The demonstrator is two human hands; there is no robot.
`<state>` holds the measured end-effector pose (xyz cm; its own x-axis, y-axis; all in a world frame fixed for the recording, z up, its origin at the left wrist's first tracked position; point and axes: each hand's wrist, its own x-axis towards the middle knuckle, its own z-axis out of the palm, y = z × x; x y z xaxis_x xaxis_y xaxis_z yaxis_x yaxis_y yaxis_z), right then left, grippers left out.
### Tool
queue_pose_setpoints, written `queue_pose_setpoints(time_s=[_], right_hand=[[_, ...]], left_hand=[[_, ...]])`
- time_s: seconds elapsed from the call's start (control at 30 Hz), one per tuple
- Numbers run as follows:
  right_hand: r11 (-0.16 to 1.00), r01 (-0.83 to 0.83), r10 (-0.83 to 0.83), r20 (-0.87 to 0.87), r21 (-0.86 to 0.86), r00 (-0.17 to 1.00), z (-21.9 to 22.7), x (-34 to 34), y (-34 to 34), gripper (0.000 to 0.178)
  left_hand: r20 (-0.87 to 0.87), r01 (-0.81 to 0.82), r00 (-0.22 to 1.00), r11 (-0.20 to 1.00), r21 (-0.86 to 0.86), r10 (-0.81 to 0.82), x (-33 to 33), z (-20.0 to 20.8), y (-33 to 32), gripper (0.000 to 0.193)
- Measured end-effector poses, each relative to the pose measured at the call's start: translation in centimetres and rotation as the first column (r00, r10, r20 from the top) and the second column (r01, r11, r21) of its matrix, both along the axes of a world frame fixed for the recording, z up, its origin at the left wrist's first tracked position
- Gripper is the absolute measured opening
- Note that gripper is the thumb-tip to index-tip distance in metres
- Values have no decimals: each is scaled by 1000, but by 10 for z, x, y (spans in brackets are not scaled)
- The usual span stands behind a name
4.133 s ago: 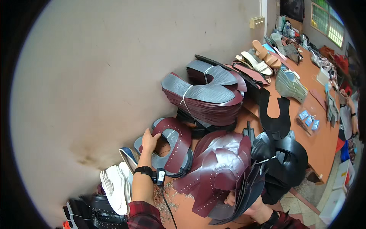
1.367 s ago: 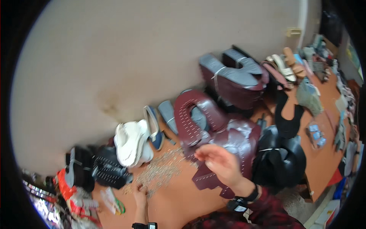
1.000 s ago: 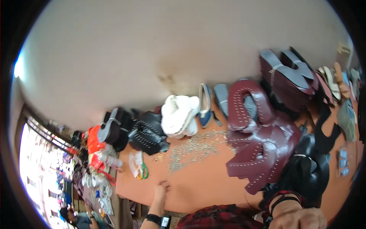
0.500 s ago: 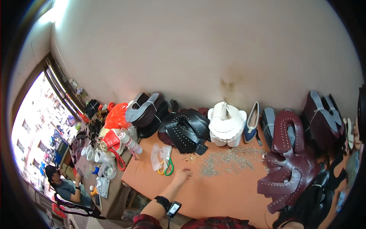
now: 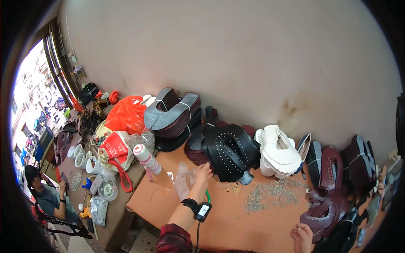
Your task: Sorting, inspecting, and organizing various leather shoe components and decorative elements in a factory setting.
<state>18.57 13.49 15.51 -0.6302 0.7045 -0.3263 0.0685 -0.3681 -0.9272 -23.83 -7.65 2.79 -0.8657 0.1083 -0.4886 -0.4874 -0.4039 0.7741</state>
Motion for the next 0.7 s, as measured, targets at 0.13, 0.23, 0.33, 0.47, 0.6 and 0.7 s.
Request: queue_pose_setpoints(time_s=[0.13,0.23,0.33,0.47,0.6,0.7], right_hand=[[999,13,-15,-49,-39,999,2,-61,1,10],[979,-182,182,-7,-88,983,4,-116,-14,13],[895,-437,447,159,-95,880,-10,-172,-22,23],[697,-696,619,346,169,704,-45,-255,-26,27],[436,-666,505,448,606,738,-58,-340,-43,49],[213,-528,386,426,822,818,-70,-372,-55,60]], left_hand=[[-14,47,999,996,-72,-49,2,-14,15,38],[-239,-44,971,966,-254,-19,3,-35,8,32],[-458,-146,888,932,-332,-24,4,-26,14,31],[-357,-49,932,956,-288,-60,5,3,21,32],[-226,73,966,973,-218,-123,-1,8,2,30],[-298,84,937,944,-318,-184,-2,6,2,29]])
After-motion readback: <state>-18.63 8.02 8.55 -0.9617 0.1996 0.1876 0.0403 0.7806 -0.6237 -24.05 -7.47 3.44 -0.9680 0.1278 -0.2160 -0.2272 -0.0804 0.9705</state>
